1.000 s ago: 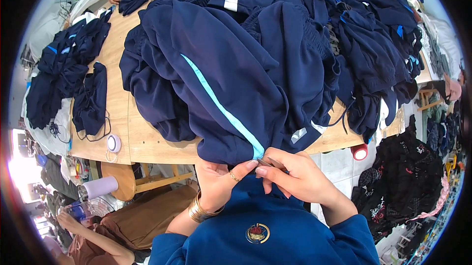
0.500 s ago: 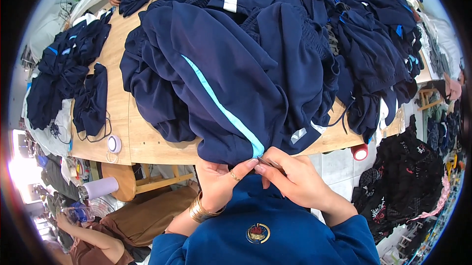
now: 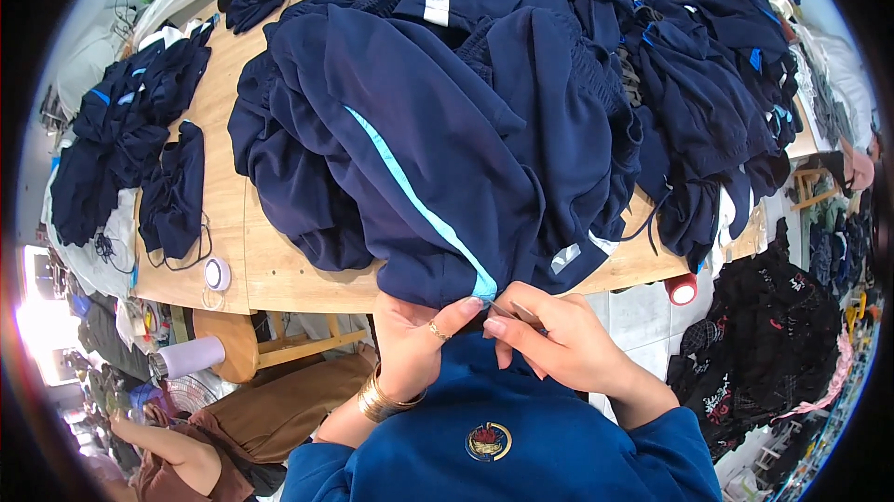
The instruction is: Trimming loose threads from blue sportswear jackets using thread nippers at a factory workbench.
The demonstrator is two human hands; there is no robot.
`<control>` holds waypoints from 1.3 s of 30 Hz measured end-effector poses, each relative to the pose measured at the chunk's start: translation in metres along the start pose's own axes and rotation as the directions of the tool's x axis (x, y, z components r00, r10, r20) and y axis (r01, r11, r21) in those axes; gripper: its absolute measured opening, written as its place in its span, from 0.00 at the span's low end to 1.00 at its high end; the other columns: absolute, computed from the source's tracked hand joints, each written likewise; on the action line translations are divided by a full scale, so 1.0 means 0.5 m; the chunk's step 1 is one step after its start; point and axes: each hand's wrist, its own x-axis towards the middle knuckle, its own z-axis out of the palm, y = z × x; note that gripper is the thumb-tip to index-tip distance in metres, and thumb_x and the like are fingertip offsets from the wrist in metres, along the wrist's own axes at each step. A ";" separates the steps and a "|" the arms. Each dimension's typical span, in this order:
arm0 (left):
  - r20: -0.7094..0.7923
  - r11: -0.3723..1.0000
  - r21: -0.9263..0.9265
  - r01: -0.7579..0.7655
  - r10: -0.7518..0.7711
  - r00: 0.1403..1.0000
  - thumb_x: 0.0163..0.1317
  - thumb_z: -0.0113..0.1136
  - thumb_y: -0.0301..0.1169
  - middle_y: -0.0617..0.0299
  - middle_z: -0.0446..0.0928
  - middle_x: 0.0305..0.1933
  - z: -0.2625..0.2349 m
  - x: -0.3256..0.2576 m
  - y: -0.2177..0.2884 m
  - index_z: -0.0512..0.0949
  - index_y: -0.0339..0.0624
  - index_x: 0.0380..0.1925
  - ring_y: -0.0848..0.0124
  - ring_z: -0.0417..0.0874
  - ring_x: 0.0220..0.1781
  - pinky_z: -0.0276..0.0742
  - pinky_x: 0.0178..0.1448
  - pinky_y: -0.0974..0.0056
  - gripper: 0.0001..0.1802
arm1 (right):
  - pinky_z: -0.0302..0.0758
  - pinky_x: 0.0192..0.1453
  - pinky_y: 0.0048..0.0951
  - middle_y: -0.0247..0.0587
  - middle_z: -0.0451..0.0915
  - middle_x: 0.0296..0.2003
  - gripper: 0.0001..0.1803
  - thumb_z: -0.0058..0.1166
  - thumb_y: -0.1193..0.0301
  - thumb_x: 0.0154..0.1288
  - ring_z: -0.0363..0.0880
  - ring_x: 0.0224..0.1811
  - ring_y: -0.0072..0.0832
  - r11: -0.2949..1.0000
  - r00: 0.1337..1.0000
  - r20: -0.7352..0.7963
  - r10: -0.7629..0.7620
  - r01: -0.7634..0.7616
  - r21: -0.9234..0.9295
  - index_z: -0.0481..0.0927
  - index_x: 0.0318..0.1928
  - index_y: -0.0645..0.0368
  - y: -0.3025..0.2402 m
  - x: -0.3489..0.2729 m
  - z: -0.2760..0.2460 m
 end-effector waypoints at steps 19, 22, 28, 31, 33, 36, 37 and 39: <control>0.062 0.996 -0.050 0.074 -0.071 0.996 0.47 0.61 0.17 0.57 0.75 0.41 0.000 0.005 0.008 0.68 0.34 0.44 0.69 0.77 0.43 0.71 0.51 0.65 0.22 | 0.61 0.19 0.20 0.36 0.71 0.16 0.09 0.44 0.67 0.65 0.69 0.15 0.20 0.999 0.999 0.010 0.035 -0.035 0.022 0.68 0.31 0.60 -0.004 0.002 -0.005; 0.058 0.996 -0.048 0.076 -0.073 0.996 0.47 0.61 0.17 0.57 0.75 0.41 -0.001 0.003 0.008 0.68 0.34 0.44 0.69 0.77 0.42 0.72 0.50 0.65 0.22 | 0.62 0.20 0.21 0.36 0.71 0.16 0.09 0.43 0.67 0.65 0.69 0.15 0.21 0.999 0.999 0.011 0.035 -0.035 0.010 0.68 0.32 0.60 -0.007 0.001 -0.004; 0.050 0.996 -0.052 0.066 -0.063 0.997 0.46 0.61 0.16 0.57 0.75 0.41 -0.002 0.000 0.004 0.68 0.34 0.44 0.69 0.77 0.42 0.72 0.50 0.65 0.23 | 0.63 0.21 0.21 0.36 0.71 0.16 0.09 0.42 0.67 0.66 0.70 0.16 0.22 0.998 0.997 0.029 0.069 -0.069 -0.009 0.69 0.35 0.60 -0.007 -0.001 -0.007; 0.040 0.998 -0.040 0.055 -0.054 0.998 0.46 0.61 0.16 0.56 0.75 0.40 -0.001 0.002 0.003 0.68 0.34 0.44 0.69 0.77 0.42 0.72 0.50 0.65 0.22 | 0.63 0.21 0.21 0.36 0.71 0.16 0.09 0.42 0.66 0.66 0.70 0.16 0.22 0.997 0.997 0.020 0.074 -0.074 -0.015 0.69 0.34 0.60 -0.005 0.002 -0.006; 0.058 0.996 -0.053 0.073 -0.070 0.996 0.47 0.60 0.16 0.56 0.76 0.40 0.002 0.006 0.004 0.68 0.33 0.43 0.69 0.77 0.42 0.73 0.49 0.65 0.21 | 0.63 0.21 0.20 0.36 0.72 0.16 0.09 0.42 0.66 0.66 0.70 0.16 0.22 0.997 0.997 0.007 0.076 -0.076 -0.010 0.69 0.34 0.60 -0.002 0.005 -0.005; 0.081 0.985 -0.092 0.145 -0.138 0.987 0.48 0.59 0.17 0.56 0.76 0.39 0.008 0.016 0.001 0.69 0.33 0.43 0.70 0.77 0.42 0.73 0.49 0.65 0.20 | 0.63 0.21 0.20 0.36 0.72 0.17 0.09 0.43 0.66 0.65 0.70 0.16 0.22 0.999 0.998 -0.045 0.032 -0.031 0.028 0.69 0.34 0.60 0.003 0.009 -0.004; 0.083 0.985 -0.091 0.144 -0.136 0.987 0.48 0.59 0.17 0.56 0.76 0.39 0.008 0.019 0.001 0.69 0.33 0.43 0.70 0.77 0.42 0.73 0.49 0.65 0.20 | 0.63 0.21 0.19 0.36 0.73 0.17 0.09 0.44 0.67 0.65 0.70 0.17 0.22 0.999 0.998 -0.057 0.034 -0.032 0.032 0.69 0.33 0.60 0.002 0.010 -0.005; 0.101 0.964 -0.163 0.209 -0.194 0.976 0.49 0.58 0.18 0.57 0.76 0.40 0.004 0.019 0.003 0.68 0.33 0.44 0.70 0.77 0.42 0.72 0.50 0.65 0.19 | 0.63 0.21 0.19 0.36 0.73 0.17 0.09 0.44 0.67 0.65 0.70 0.17 0.21 0.999 0.998 -0.059 0.024 -0.022 0.033 0.69 0.33 0.60 -0.001 0.009 -0.003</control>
